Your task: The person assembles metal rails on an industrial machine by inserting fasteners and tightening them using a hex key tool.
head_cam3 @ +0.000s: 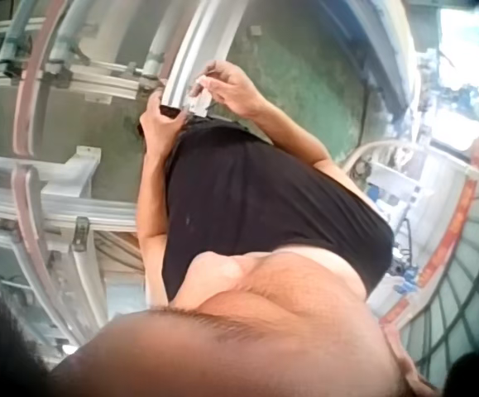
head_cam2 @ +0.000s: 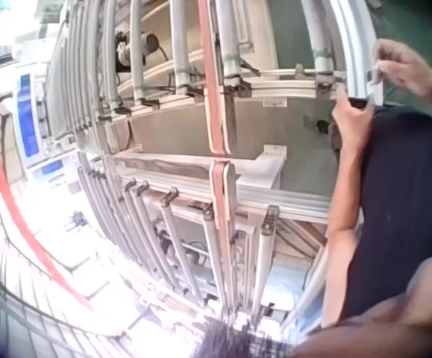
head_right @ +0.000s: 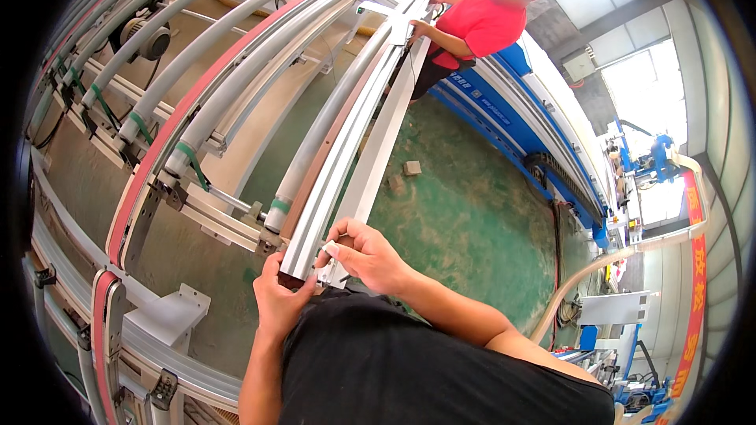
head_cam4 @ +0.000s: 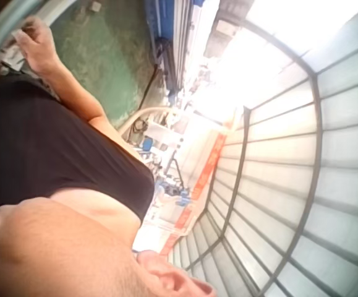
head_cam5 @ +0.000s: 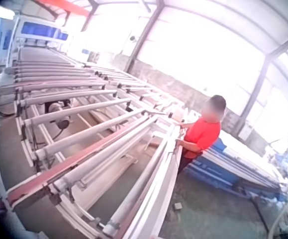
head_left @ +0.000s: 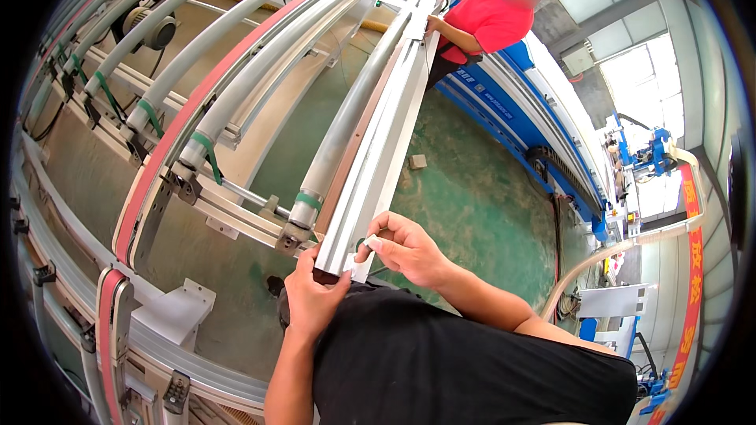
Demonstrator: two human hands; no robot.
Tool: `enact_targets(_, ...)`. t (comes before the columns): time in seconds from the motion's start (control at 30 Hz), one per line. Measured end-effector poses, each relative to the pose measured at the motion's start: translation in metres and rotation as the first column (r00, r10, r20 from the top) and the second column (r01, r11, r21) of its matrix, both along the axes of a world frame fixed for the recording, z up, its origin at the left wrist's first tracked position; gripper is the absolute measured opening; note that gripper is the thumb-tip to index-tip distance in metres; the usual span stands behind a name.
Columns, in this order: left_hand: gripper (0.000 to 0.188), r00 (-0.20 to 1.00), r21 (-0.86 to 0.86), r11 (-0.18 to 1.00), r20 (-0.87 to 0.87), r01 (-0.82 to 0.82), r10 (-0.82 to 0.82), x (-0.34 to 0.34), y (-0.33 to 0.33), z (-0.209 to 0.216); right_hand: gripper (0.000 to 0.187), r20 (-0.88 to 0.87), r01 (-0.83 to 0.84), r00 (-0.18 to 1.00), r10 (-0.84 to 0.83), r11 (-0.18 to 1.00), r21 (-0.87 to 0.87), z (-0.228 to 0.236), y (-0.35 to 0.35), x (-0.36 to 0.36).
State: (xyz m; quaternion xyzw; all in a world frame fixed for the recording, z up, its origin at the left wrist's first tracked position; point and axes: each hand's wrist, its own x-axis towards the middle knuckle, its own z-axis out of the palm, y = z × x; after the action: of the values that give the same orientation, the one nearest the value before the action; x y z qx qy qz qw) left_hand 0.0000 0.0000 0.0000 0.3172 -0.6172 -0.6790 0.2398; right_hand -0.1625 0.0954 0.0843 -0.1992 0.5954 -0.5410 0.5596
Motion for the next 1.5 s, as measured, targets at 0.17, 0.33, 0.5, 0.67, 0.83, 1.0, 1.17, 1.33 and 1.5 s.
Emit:
enact_targets(0.17, 0.048, 1.000, 0.025, 0.999, 0.002, 0.029, -0.029, 0.005, -0.009, 0.005, 0.015, -0.196, -0.035, 0.980, 0.039, 0.999, 0.026, 0.000, -0.010, 0.006)
enact_targets(0.33, 0.049, 0.993, 0.052, 0.993, -0.053, 0.108, -0.105, 0.007, -0.018, -0.004, 0.012, -0.458, -0.100, 0.884, 0.098, 0.995, 0.021, 0.003, -0.025, 0.006)
enact_targets(0.5, 0.052, 0.989, 0.152, 0.980, -0.096, 0.128, -0.115, 0.006, -0.021, -0.006, 0.010, -0.644, -0.180, 0.737, 0.207, 0.978, 0.108, 0.015, -0.033, 0.008)
enact_targets(0.67, 0.051, 0.992, 0.145, 0.983, -0.061, 0.117, -0.109, 0.003, -0.023, -0.002, 0.020, -0.834, -0.346, 0.474, 0.283, 0.931, 0.120, 0.013, -0.039, 0.000)
enact_targets(0.83, 0.050, 0.992, 0.110, 0.986, -0.036, 0.126, -0.123, 0.003, -0.024, -0.002, 0.011, -0.861, -0.383, 0.420, 0.286, 0.916, 0.118, 0.013, -0.048, 0.003)
enact_targets(1.0, 0.050, 0.993, 0.105, 0.987, -0.028, 0.120, -0.117, 0.004, -0.022, -0.005, 0.010, -0.866, -0.409, 0.366, 0.341, 0.895, 0.179, 0.019, -0.056, 0.005)
enact_targets(1.17, 0.049, 0.997, 0.067, 0.995, 0.007, 0.080, -0.081, 0.003, -0.021, -0.001, 0.012, -0.889, -0.315, 0.421, 0.179, 0.948, 0.042, 0.020, -0.047, -0.009)
enact_targets(1.33, 0.048, 0.999, 0.050, 0.998, 0.010, 0.050, -0.050, -0.001, -0.019, -0.005, 0.016, -0.910, -0.205, 0.392, 0.138, 0.977, 0.060, 0.008, -0.017, -0.028)
enact_targets(1.5, 0.035, 0.999, -0.019, 0.999, -0.006, 0.033, -0.033, -0.001, -0.017, -0.032, 0.013, -0.895, -0.179, 0.431, 0.114, 0.983, 0.039, -0.001, 0.001, -0.029)
